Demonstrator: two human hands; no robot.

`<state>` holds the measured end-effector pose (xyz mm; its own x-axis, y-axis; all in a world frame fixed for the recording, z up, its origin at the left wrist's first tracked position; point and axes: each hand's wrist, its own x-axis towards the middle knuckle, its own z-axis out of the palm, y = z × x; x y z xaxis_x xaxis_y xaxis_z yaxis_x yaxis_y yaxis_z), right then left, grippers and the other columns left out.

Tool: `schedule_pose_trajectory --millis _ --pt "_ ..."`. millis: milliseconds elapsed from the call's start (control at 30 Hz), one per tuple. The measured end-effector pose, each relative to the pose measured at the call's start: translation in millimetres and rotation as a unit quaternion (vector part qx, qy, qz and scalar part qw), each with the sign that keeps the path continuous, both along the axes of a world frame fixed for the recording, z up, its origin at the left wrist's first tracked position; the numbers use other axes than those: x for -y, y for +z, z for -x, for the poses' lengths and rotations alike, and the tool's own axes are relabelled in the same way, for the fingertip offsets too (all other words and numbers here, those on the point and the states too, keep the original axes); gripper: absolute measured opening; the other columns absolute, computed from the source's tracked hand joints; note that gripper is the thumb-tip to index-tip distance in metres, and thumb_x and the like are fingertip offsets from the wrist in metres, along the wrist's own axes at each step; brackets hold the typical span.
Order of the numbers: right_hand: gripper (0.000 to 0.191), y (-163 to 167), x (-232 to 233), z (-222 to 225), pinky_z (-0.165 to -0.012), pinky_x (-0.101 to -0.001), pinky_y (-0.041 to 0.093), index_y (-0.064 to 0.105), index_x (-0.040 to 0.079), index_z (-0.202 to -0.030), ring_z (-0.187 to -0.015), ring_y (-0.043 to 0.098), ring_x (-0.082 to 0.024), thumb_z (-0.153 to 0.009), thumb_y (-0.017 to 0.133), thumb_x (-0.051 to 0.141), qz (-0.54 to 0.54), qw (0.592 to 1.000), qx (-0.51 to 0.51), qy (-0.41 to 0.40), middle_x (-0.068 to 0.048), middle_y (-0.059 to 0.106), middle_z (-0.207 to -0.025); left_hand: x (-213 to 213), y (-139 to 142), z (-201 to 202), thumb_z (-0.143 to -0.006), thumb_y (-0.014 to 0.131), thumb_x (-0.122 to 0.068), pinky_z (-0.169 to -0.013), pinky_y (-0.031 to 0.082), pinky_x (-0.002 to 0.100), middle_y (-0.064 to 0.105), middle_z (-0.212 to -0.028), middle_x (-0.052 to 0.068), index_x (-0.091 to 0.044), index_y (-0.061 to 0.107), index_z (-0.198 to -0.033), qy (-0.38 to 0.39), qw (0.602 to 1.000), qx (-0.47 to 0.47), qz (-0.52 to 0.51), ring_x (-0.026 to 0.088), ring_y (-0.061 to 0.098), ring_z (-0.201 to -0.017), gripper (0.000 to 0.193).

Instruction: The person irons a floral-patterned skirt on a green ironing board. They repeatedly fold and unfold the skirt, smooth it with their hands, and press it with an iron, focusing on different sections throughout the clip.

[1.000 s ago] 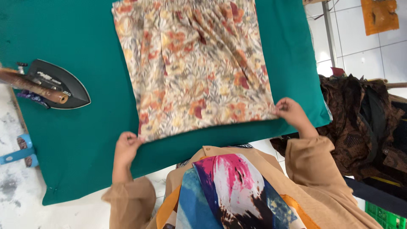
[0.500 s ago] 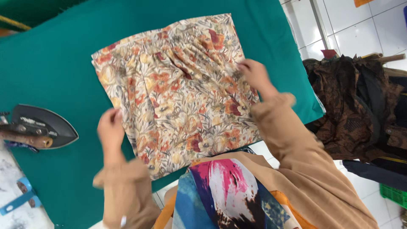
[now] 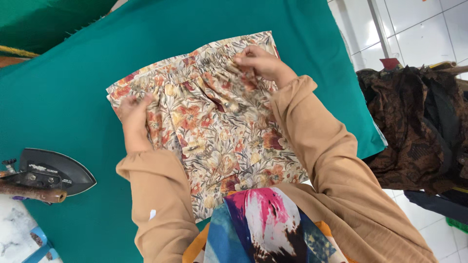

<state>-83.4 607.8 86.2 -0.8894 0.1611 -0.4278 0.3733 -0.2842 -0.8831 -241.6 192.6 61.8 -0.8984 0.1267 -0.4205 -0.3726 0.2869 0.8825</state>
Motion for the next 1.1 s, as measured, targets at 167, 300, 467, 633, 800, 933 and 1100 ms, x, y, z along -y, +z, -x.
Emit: schedule_pose_trajectory --millis 167,300,467,633,800,933,1100 --pt "0.042 -2 18 17 -0.082 -0.0398 0.059 0.048 0.005 -0.12 -0.097 0.068 -0.027 -0.086 0.07 -0.007 -0.274 0.944 -0.144 -0.11 -0.012 0.067 -0.106 -23 7 -1 -0.092 0.077 -0.001 -0.1 0.053 0.04 0.069 -0.124 0.019 0.003 0.049 -0.131 0.033 0.98 -0.183 -0.069 0.027 0.068 -0.117 0.048" --pt "0.056 17 81 -19 -0.109 -0.0478 0.047 0.053 0.007 -0.135 -0.124 0.062 -0.039 -0.081 0.059 -0.009 -0.611 0.744 -0.247 -0.109 -0.02 0.065 -0.13 -38 38 -49 -0.101 0.067 -0.003 -0.115 0.049 0.043 0.06 -0.144 0.021 -0.002 0.048 -0.147 -0.056 0.918 -0.374 0.118 0.034 0.06 -0.134 0.051" --pt "0.076 29 138 -87 -0.104 -0.0703 0.031 0.049 0.016 -0.145 -0.133 0.037 -0.05 -0.084 0.068 0.057 -0.717 0.653 -0.166 0.181 -0.024 0.037 -0.151 -10 56 -116 -0.098 0.064 -0.031 -0.12 0.028 0.055 0.047 -0.156 0.022 -0.004 0.048 -0.152 -0.325 0.764 -0.469 0.302 0.043 0.046 -0.143 0.062" --pt "0.08 22 138 -113 -0.12 -0.0613 0.028 0.037 0.02 -0.164 -0.155 0.022 -0.049 -0.099 0.061 0.06 -0.631 0.75 -0.069 0.185 -0.019 0.02 -0.173 48 54 -114 -0.112 0.056 -0.029 -0.131 0.019 0.058 0.042 -0.167 0.02 0.002 0.038 -0.165 -0.279 0.847 -0.372 0.257 0.044 0.035 -0.158 0.064" --pt "0.085 23 208 -164 -0.124 -0.0644 0.023 0.032 0.019 -0.164 -0.156 0.019 -0.049 -0.097 0.062 0.062 -0.588 0.753 -0.162 0.245 -0.018 0.02 -0.173 44 53 -225 -0.087 0.064 -0.032 -0.122 0.028 0.057 0.047 -0.155 0.026 0.004 0.048 -0.149 -0.404 0.75 -0.39 0.35 0.044 0.041 -0.146 0.073" --pt "0.089 26 222 -183 -0.118 -0.0662 0.025 0.036 0.022 -0.159 -0.153 0.024 -0.045 -0.086 0.067 0.063 -0.593 0.72 -0.162 0.322 -0.016 0.022 -0.168 114 55 -255 -0.088 0.065 -0.041 -0.119 0.028 0.06 0.048 -0.151 0.027 0.001 0.051 -0.144 -0.319 0.82 -0.339 0.334 0.045 0.042 -0.141 0.071" --pt "0.084 20 252 -200 -0.118 -0.0594 0.028 0.037 0.022 -0.158 -0.149 0.023 -0.047 -0.089 0.069 0.057 -0.6 0.705 -0.161 0.342 -0.016 0.021 -0.168 190 53 -244 -0.106 0.06 -0.029 -0.127 0.026 0.059 0.048 -0.16 0.023 -0.001 0.051 -0.15 -0.316 0.671 -0.458 0.49 0.04 0.043 -0.148 0.052"
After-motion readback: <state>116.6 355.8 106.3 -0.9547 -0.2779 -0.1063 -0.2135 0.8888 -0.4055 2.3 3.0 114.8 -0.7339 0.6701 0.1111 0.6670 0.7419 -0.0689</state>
